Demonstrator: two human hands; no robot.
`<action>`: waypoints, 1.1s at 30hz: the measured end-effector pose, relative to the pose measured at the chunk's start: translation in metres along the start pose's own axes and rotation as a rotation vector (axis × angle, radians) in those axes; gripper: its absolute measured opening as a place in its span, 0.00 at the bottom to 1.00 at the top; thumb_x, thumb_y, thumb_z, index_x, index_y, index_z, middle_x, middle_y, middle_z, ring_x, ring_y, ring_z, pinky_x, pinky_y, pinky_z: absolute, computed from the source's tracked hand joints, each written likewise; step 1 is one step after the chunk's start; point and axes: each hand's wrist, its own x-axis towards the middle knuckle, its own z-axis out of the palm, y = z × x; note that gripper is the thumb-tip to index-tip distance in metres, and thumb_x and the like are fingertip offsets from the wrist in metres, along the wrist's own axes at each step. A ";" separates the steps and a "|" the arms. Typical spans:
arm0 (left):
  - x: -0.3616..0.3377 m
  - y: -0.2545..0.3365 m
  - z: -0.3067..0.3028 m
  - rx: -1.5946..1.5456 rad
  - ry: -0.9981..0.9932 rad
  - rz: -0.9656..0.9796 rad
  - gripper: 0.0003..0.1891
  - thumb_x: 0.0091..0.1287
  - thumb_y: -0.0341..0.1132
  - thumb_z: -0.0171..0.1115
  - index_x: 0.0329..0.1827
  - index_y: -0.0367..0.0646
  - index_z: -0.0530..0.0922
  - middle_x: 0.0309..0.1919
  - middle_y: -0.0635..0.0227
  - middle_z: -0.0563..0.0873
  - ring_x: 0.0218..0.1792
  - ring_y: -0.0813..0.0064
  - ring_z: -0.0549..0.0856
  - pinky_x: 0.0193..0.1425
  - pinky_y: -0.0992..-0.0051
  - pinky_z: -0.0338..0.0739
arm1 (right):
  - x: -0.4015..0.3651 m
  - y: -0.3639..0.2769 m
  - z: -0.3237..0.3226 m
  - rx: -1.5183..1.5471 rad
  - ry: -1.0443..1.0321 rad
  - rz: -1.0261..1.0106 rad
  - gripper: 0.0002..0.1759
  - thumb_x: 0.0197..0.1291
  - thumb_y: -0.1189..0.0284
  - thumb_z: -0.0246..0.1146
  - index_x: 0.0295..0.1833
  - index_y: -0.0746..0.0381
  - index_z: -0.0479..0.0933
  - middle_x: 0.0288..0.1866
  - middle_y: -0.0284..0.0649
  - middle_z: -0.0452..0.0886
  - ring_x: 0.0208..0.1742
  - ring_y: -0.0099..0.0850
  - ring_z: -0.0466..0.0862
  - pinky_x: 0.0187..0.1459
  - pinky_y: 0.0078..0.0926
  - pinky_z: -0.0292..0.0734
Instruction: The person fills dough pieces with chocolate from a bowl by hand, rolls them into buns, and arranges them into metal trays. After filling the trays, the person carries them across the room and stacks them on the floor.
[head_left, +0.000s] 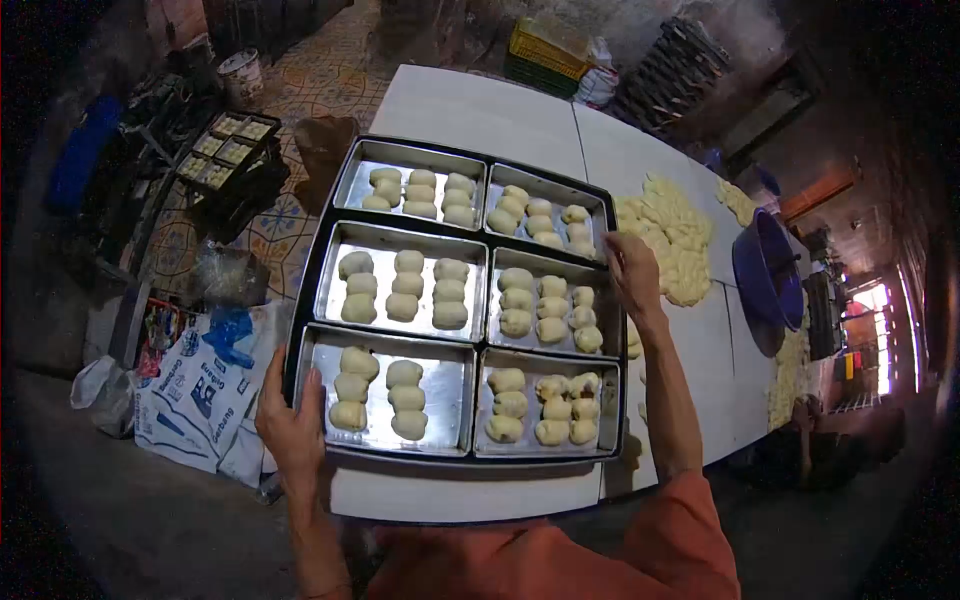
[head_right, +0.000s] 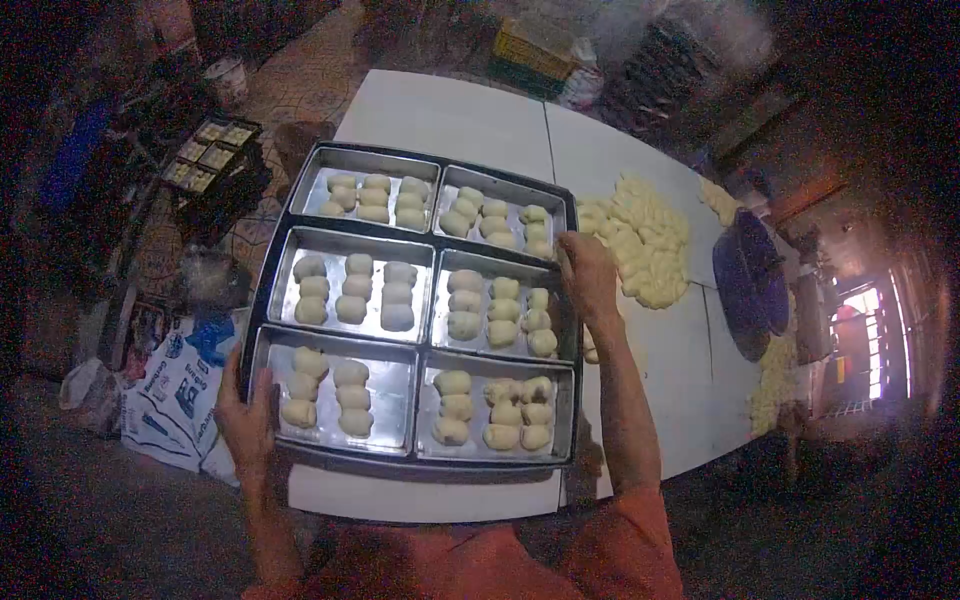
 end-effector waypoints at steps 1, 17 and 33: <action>0.002 0.002 0.000 0.029 0.015 -0.018 0.25 0.69 0.33 0.67 0.66 0.31 0.76 0.58 0.47 0.85 0.58 0.53 0.85 0.64 0.63 0.76 | 0.016 0.003 0.006 -0.050 -0.022 -0.057 0.12 0.66 0.71 0.60 0.52 0.61 0.82 0.47 0.50 0.86 0.49 0.50 0.84 0.51 0.44 0.79; -0.002 0.009 0.008 -0.037 0.044 -0.250 0.22 0.71 0.30 0.64 0.67 0.32 0.76 0.58 0.54 0.84 0.57 0.68 0.83 0.64 0.68 0.75 | 0.096 0.043 0.026 0.118 -0.488 -0.050 0.13 0.61 0.68 0.64 0.46 0.65 0.80 0.37 0.51 0.87 0.40 0.48 0.87 0.45 0.41 0.81; -0.004 -0.008 0.007 0.012 0.110 -0.210 0.21 0.72 0.34 0.65 0.63 0.30 0.79 0.53 0.53 0.87 0.53 0.68 0.84 0.60 0.68 0.77 | 0.076 0.056 0.040 0.022 -0.326 -0.278 0.08 0.60 0.71 0.68 0.44 0.57 0.82 0.35 0.40 0.85 0.37 0.41 0.86 0.43 0.37 0.77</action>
